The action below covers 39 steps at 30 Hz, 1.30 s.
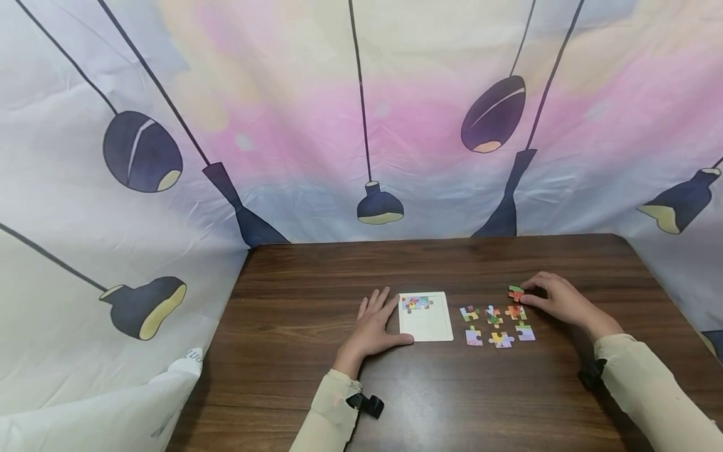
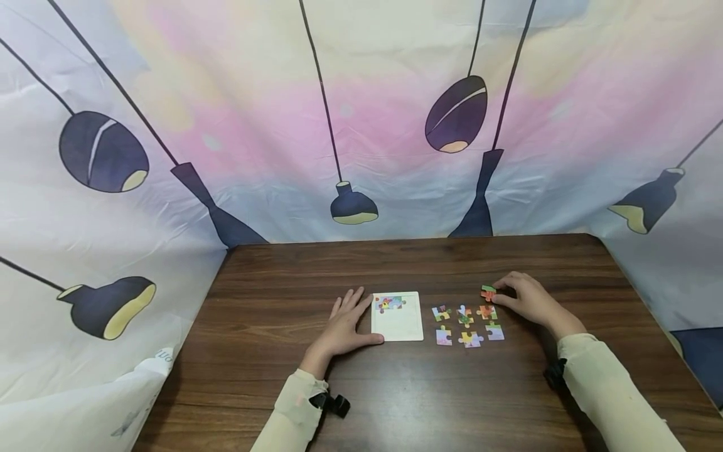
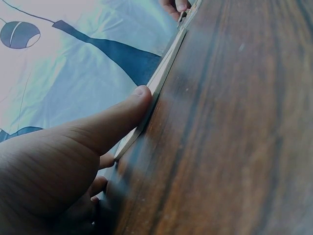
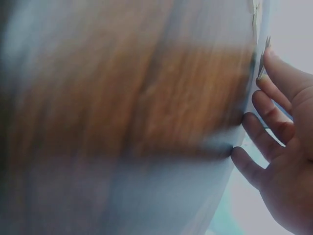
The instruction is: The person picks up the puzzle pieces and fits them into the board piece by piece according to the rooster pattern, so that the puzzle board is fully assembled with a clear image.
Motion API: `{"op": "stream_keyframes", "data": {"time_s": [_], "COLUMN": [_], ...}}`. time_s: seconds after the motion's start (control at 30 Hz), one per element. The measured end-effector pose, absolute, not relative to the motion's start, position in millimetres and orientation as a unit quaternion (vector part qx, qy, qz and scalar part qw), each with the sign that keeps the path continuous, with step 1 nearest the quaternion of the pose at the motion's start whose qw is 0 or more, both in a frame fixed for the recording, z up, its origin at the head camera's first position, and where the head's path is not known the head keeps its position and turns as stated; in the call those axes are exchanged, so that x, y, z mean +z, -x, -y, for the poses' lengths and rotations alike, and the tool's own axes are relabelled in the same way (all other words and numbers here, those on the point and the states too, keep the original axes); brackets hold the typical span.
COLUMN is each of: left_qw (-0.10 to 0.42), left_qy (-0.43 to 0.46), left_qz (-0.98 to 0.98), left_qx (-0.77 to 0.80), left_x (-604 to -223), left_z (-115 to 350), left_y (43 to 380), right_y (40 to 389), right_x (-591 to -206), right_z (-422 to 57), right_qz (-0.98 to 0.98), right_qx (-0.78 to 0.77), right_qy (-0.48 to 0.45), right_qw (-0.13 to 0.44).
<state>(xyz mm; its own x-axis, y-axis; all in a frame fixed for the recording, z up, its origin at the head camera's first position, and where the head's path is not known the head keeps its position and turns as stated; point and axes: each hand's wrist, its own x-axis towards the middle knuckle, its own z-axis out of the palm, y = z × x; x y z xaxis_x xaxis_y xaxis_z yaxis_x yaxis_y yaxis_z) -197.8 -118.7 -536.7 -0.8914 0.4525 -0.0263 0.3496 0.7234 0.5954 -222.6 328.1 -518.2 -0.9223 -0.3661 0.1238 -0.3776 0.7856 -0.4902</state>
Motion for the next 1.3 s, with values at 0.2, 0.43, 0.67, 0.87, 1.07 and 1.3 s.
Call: {"op": "stream_keyframes", "data": {"time_s": [0.2, 0.43, 0.67, 0.87, 1.07, 1.3], "left_qw": [0.088, 0.089, 0.089, 0.089, 0.092, 0.092], "left_qy": [-0.214, -0.213, -0.215, -0.215, -0.214, -0.214], "left_qz": [-0.924, -0.924, -0.921, -0.922, -0.922, -0.921], "left_qx": [0.303, 0.304, 0.312, 0.308, 0.309, 0.312], "left_x": [-536.4, -536.6, -536.7, -536.5, -536.1, -535.9], "left_z": [118.5, 118.9, 119.0, 118.4, 118.4, 118.5], "left_y": [197.5, 196.8, 196.4, 196.8, 197.5, 196.5], "right_y": [222.4, 227.7, 231.0, 233.3, 234.1, 234.8], "right_x": [-515.0, -512.8, -511.9, -513.0, -516.7, -518.5], "right_z": [-321.0, -302.9, -282.4, -264.1, -246.6, -227.0], "right_qz": [0.940, 0.933, 0.924, 0.913, 0.906, 0.899], "right_qx": [0.284, 0.302, 0.326, 0.345, 0.351, 0.353], "right_qy": [-0.191, -0.193, -0.200, -0.218, -0.237, -0.259], "right_qw": [0.009, 0.017, 0.007, -0.004, -0.007, -0.031]}}
